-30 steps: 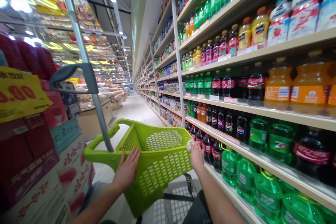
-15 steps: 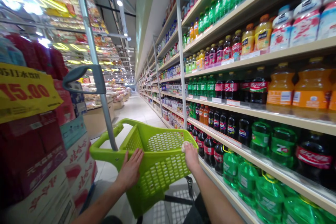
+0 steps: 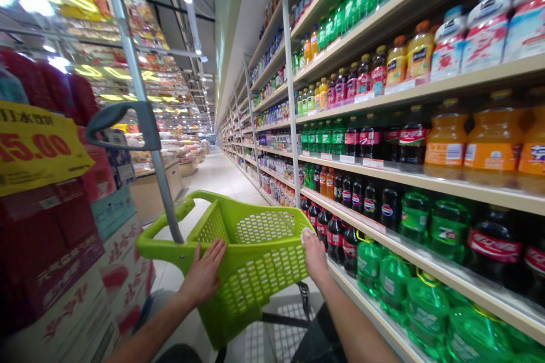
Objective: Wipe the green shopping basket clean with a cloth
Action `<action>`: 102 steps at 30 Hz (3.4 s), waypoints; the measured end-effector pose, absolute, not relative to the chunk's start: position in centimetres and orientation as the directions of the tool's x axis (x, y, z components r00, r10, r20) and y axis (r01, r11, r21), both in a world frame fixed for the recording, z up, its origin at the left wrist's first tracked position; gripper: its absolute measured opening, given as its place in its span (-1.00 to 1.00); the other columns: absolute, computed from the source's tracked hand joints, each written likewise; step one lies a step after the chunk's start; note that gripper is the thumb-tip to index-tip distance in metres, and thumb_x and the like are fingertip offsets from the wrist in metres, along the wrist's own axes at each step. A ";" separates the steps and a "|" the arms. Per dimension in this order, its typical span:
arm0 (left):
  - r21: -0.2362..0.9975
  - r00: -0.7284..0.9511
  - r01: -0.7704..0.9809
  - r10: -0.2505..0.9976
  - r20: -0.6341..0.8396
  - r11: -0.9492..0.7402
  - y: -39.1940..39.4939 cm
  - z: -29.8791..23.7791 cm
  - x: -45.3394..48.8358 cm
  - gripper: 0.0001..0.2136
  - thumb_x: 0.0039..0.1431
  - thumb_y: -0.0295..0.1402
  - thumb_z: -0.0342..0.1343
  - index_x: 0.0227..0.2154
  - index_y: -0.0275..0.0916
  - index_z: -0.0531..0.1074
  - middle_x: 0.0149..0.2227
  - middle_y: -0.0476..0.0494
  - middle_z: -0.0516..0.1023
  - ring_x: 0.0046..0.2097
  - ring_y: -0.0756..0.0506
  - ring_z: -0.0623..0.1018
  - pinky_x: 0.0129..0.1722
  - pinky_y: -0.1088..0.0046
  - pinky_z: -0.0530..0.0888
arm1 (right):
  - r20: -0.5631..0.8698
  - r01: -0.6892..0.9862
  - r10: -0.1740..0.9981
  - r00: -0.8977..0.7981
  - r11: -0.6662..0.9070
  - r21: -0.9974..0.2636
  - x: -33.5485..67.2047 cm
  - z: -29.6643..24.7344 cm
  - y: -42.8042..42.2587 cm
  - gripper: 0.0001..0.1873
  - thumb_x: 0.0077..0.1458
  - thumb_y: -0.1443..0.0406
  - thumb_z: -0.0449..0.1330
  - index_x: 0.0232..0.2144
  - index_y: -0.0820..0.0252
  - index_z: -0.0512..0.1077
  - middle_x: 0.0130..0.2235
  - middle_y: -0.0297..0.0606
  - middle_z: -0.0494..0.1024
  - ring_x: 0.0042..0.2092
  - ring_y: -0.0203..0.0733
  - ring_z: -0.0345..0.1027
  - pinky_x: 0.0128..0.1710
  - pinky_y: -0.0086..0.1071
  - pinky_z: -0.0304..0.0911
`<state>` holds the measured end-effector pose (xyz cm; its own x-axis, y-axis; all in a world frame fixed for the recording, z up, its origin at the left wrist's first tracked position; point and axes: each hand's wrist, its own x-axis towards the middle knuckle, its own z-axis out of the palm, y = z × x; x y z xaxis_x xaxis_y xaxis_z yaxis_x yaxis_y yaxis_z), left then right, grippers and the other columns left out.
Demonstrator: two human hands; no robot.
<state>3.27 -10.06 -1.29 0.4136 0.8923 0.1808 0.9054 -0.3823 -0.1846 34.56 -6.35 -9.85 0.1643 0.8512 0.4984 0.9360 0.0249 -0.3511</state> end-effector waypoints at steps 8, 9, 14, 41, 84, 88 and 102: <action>-0.205 0.425 0.899 0.883 0.198 -0.387 -9.8 -1.5 3.0 -0.28 -0.21 -0.45 -0.12 0.16 -0.37 -0.03 0.25 -0.17 -0.06 0.26 -0.15 -0.12 0.18 0.00 -0.29 | 0.578 0.935 0.816 -0.001 0.205 -0.289 29.4 -17.3 -7.2 -0.40 -0.09 0.60 -0.13 -0.03 0.15 0.35 0.07 -0.16 0.32 0.11 -0.12 0.14 0.06 -0.14 0.04; -0.211 0.428 0.897 0.881 0.202 -0.388 -9.8 -1.6 3.0 -0.28 -0.21 -0.46 -0.12 0.16 -0.36 -0.03 0.25 -0.17 -0.06 0.26 -0.15 -0.12 0.18 0.00 -0.29 | 0.571 0.937 0.821 0.011 0.191 -0.293 30.6 -17.5 -7.6 -0.41 -0.09 0.59 -0.13 -0.04 0.14 0.35 0.05 -0.17 0.34 0.09 -0.13 0.16 0.05 -0.15 0.06; -0.223 0.430 0.895 0.879 0.206 -0.386 -9.6 -1.8 2.8 -0.28 -0.21 -0.47 -0.13 0.16 -0.35 -0.03 0.25 -0.17 -0.06 0.26 -0.15 -0.11 0.18 0.00 -0.28 | 0.673 0.942 0.720 0.168 0.083 -0.324 35.7 -13.7 -7.4 -0.45 0.00 0.53 -0.16 0.02 0.21 0.28 0.11 -0.14 0.25 0.13 -0.10 0.08 0.08 -0.11 -0.01; -0.240 0.432 0.892 0.881 0.193 -0.384 -9.6 -1.9 2.9 -0.27 -0.20 -0.44 -0.12 0.16 -0.38 -0.05 0.25 -0.17 -0.10 0.27 -0.15 -0.16 0.18 -0.01 -0.31 | 0.711 0.898 0.676 -0.197 0.415 -0.145 25.4 -13.2 -8.5 -0.34 -0.08 0.61 -0.13 0.09 0.14 0.19 0.15 -0.18 0.18 0.19 -0.12 -0.04 0.10 -0.05 -0.03; -0.208 0.150 0.977 0.846 0.511 -0.048 -12.0 1.3 -7.6 -0.38 -0.11 -0.49 -0.13 0.13 -0.38 0.04 0.23 -0.20 0.01 0.25 -0.16 -0.03 0.20 0.12 -0.09 | 0.755 0.704 0.409 -0.513 0.704 0.096 9.5 -3.7 -8.3 -0.58 0.16 0.40 -0.07 0.08 0.15 0.18 0.14 -0.21 0.22 0.17 -0.07 0.00 0.10 -0.06 -0.02; -0.213 0.157 0.975 0.852 0.499 -0.055 -12.3 1.2 -7.5 -0.36 -0.12 -0.49 -0.13 0.14 -0.34 0.01 0.24 -0.18 -0.02 0.25 -0.16 -0.04 0.20 0.10 -0.10 | 0.630 0.626 0.393 -0.670 0.755 0.194 9.6 -7.9 -9.2 -0.63 0.18 0.35 -0.06 0.05 0.07 0.22 0.04 -0.30 0.37 0.09 -0.15 0.15 0.08 -0.15 0.06; -0.183 0.199 0.976 0.834 0.515 -0.120 -11.8 2.5 -8.5 -0.45 -0.09 -0.50 -0.15 0.07 -0.26 0.17 0.16 -0.16 0.19 0.20 -0.14 0.13 0.19 0.05 -0.13 | 0.604 0.478 0.101 -0.791 0.718 0.506 7.5 9.4 -5.6 -0.58 0.13 0.43 -0.06 0.07 0.27 0.17 0.12 -0.15 0.24 0.19 -0.07 -0.09 0.17 -0.04 -0.23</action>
<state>-8.46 -11.77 2.46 0.1992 0.8338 0.5148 0.9757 -0.1200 -0.1831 7.49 -5.57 9.44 -0.7908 0.1006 0.6038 0.4778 0.7179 0.5062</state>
